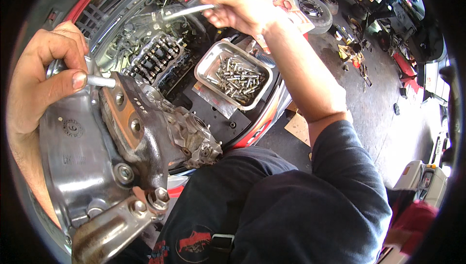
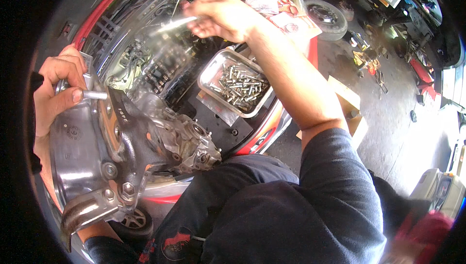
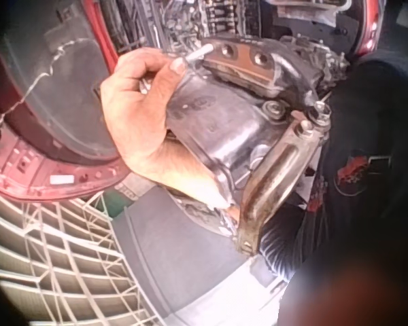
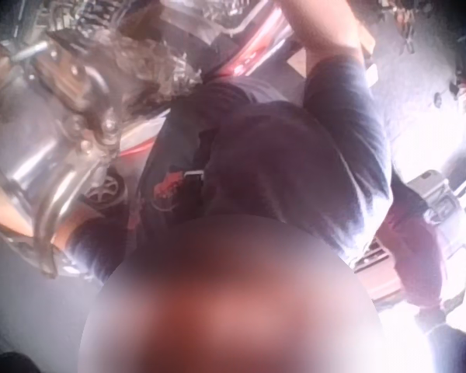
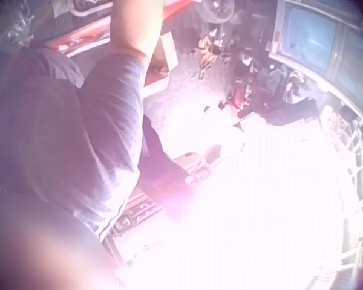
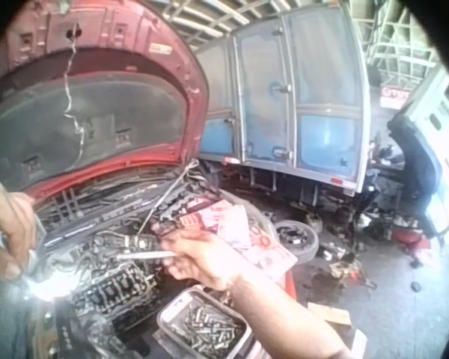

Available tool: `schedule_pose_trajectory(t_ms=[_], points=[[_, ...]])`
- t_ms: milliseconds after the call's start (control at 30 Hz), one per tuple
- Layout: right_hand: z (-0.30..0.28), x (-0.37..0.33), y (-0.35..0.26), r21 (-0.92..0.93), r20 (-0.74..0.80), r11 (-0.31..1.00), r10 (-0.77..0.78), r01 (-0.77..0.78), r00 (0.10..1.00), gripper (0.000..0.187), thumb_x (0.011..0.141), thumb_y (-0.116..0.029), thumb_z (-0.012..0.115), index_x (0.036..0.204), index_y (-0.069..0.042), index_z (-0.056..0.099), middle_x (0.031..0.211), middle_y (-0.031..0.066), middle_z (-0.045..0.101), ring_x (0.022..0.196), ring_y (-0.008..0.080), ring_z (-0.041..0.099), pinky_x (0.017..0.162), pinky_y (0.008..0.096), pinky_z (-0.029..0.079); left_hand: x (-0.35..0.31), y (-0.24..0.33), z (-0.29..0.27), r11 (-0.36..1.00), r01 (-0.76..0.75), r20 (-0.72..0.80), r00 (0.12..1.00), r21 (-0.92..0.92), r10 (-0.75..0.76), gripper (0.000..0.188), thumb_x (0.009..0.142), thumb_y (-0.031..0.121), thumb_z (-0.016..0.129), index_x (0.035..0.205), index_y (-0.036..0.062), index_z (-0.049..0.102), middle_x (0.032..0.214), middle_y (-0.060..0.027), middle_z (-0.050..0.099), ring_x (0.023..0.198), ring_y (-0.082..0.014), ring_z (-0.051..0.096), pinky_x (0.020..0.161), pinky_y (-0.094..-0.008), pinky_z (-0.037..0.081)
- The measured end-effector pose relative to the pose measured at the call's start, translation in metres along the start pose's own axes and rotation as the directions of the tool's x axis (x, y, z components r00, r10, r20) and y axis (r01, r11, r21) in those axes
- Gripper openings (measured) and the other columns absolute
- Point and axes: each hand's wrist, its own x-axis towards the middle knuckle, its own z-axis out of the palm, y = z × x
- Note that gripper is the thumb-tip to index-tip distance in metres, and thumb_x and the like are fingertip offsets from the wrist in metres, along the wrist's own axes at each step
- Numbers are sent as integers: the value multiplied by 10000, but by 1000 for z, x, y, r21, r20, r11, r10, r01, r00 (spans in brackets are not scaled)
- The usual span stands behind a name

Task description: The person removes bolts from a metal engine cover, places them into a tray, and then handles a black rubber gasket, positioning it over the engine block. The person also picks up and examines small cylindrical metal parts from the tray.

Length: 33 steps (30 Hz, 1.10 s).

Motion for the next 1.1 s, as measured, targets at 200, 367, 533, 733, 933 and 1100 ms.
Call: schedule_pose_trajectory(t_ms=[200,367,533,733,933,1100], points=[[-45,-67,74,24,87,964,262,-265,961,352,850,-98,632,1176,32,593,922,92,662,850,175,668,801,324,568,2,14,-16,980,139,166,973,143,-162,389,790,367,701,703,48,498,758,-63,459,887,-239,442,926,-406,350],[-86,-107,137,-541,-464,700,215,-466,860,323,834,-141,571,1122,-6,630,906,122,658,822,226,645,791,366,547,10,16,11,996,16,-51,999,89,-11,369,770,342,686,673,64,463,721,-48,441,875,-237,429,996,-433,315],[-108,-140,169,-740,-616,355,-17,-571,788,390,795,-232,742,1140,-64,673,962,189,700,934,297,682,855,384,520,8,-4,-8,980,-67,170,985,189,35,265,754,231,680,662,68,492,691,-58,486,821,-240,475,1086,-502,277],[-93,-108,202,-841,-540,5,16,-540,841,348,785,-338,747,1082,-159,714,940,139,717,936,323,688,832,421,545,-7,-36,-22,969,-136,231,969,206,87,254,761,220,686,673,61,509,698,-67,514,825,-248,495,1082,-509,282],[-110,-55,194,-755,-654,-82,25,-651,756,260,780,-267,719,967,-87,721,915,156,719,880,316,706,802,423,562,0,-29,-13,973,-143,228,969,183,99,249,759,217,688,682,58,514,704,-68,518,831,-248,496,1073,-503,287],[-112,-58,173,-805,-593,-42,47,-591,804,267,776,-267,726,1000,-123,727,950,155,715,923,319,693,830,434,545,0,-33,-10,977,-137,224,970,166,98,244,758,215,690,689,56,518,709,-68,520,836,-248,497,1066,-499,291]])
